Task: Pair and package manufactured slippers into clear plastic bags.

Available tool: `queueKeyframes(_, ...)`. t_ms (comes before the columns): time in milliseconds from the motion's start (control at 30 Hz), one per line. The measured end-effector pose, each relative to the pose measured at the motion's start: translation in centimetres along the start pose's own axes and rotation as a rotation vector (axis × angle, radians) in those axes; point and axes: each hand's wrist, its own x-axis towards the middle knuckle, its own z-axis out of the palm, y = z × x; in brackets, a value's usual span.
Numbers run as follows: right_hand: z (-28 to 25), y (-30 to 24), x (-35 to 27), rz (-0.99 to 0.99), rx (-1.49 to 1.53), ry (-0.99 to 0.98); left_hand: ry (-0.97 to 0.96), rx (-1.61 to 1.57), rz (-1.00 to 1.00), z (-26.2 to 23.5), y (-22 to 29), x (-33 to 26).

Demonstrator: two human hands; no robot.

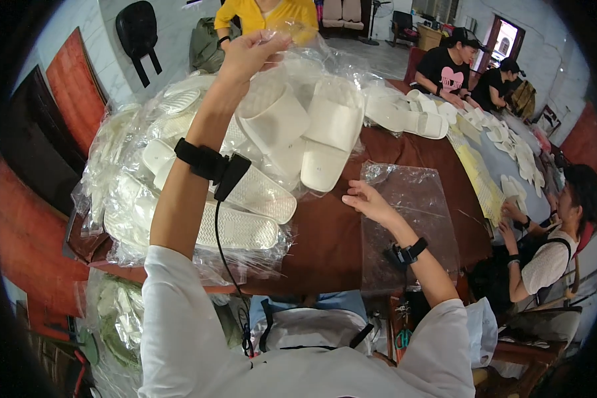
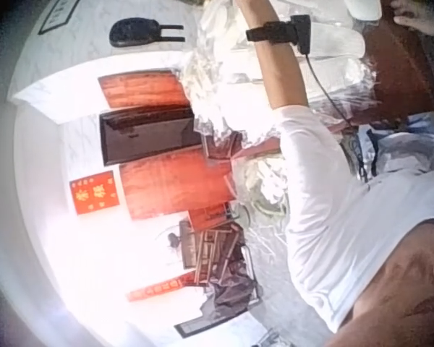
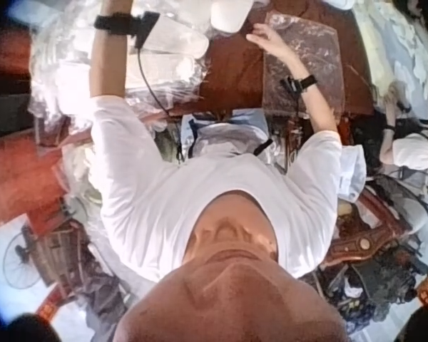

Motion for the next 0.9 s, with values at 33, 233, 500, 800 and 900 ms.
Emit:
queueKeyframes(33,0.3,-0.1,0.0,0.013,-0.020,-0.018,0.001,-0.092,0.008,-0.2,0.3,0.0)
queueKeyframes(233,1.5,-0.2,0.8,-0.018,-0.029,-0.018,-0.135,-0.077,-0.025,-1.0,1.9,0.3)
queueKeyframes(500,2.7,-1.4,2.1,-0.057,0.023,-0.029,-0.171,0.155,-0.001,-0.1,2.3,1.2)
queueKeyframes(800,3.5,0.9,3.2,-0.195,0.099,0.164,-0.041,1.261,0.171,0.6,1.4,0.9)
queueKeyframes(900,3.4,0.8,2.6,-0.224,0.055,0.181,-0.058,1.306,0.181,0.3,1.3,1.4)
